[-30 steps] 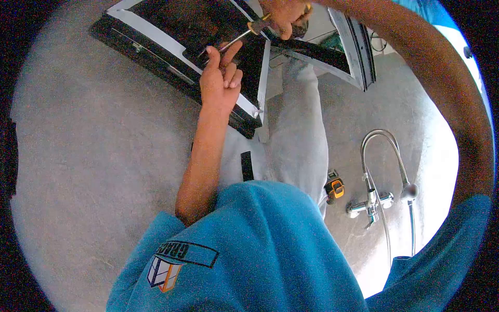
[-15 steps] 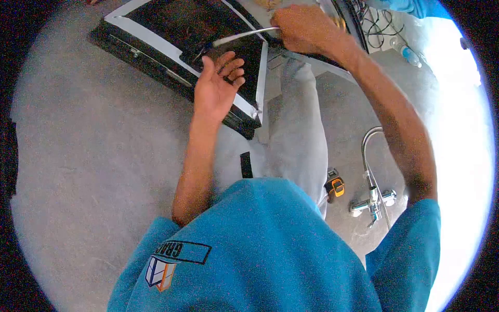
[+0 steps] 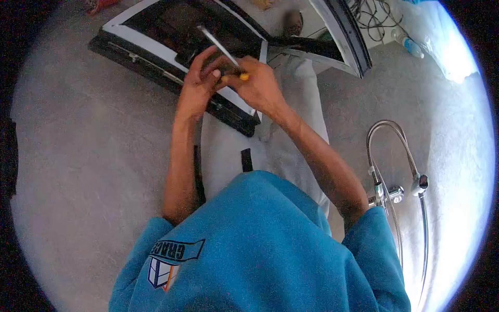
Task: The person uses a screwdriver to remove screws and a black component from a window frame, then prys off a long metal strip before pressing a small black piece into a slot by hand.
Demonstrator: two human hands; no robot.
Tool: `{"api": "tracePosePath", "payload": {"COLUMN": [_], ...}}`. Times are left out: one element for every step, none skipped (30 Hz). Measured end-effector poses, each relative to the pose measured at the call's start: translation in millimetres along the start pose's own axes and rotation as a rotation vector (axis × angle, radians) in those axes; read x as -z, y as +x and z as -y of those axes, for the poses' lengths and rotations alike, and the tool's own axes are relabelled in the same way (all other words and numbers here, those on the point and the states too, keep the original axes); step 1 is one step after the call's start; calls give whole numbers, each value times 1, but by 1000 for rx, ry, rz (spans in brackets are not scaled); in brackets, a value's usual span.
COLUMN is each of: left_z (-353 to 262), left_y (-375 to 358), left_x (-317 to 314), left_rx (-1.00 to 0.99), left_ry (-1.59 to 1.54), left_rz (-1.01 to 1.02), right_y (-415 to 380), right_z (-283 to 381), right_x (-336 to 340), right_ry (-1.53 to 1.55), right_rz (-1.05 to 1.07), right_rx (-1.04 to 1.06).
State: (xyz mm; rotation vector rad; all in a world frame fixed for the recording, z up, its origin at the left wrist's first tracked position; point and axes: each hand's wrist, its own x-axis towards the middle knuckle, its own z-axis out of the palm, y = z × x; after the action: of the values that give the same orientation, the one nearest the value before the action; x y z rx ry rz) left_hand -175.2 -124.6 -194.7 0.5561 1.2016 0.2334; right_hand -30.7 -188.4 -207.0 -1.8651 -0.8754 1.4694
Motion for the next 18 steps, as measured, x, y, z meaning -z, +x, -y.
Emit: {"api": "tracePosePath", "payload": {"left_z": [-5, -6, -7, -10, -12, -13, -15, -18, -21, -20, -20, -19, -19, -18, -18, -18, -19, -20], "left_y": [1, 2, 3, 5, 8, 10, 9, 7, 5, 3, 0, -1, -1, -2, -1, 1, 2, 4], "left_x": [0, 3, 4, 5, 5, 3, 3, 4, 4, 5, 7, 9, 9, 9, 10, 11, 12, 13], "left_rx": [-9, 25, 28, 54, 80, 72, 74, 14, -49, -48, -41, -34, -32, -8, 13, 14, 15, 16], "left_ry": [130, 173, 171, 250, 329, 353, 353, 433, 514, 514, 470, 425, 427, 317, 207, 205, 228, 250], "left_rz": [49, 60, 70, 101, 129, 93, 92, 76, 62, 64, 11, -43, -44, -84, -125, -125, -136, -147], "right_y": [4, 6, 6, 8, 11, 14, 16, 18, 20, 23, 25, 27, 27, 26, 26, 27, 27, 27], "right_z": [11, 17, 14, 11, 9, 10, 9, 6, 9, 11, 13, 15, 13, 12, 11, 10, 8, 8], "right_x": [6, 9, 9, 8, 7, 8, 8, 8, 9, 11, 13, 14, 13, 10, 8, 7, 6, 5], "right_ry": [-17, -33, -36, -45, -53, -53, -52, 64, 179, 180, 328, 477, 479, 519, 557, 556, 604, 652], "right_rz": [128, 257, 249, 276, 305, 323, 324, 289, 250, 248, 227, 205, 206, 196, 186, 187, 202, 217], "right_rx": [-117, -236, -242, -202, -160, -160, -161, -227, -291, -292, -363, -432, -434, -463, -489, -491, -508, -526]}}
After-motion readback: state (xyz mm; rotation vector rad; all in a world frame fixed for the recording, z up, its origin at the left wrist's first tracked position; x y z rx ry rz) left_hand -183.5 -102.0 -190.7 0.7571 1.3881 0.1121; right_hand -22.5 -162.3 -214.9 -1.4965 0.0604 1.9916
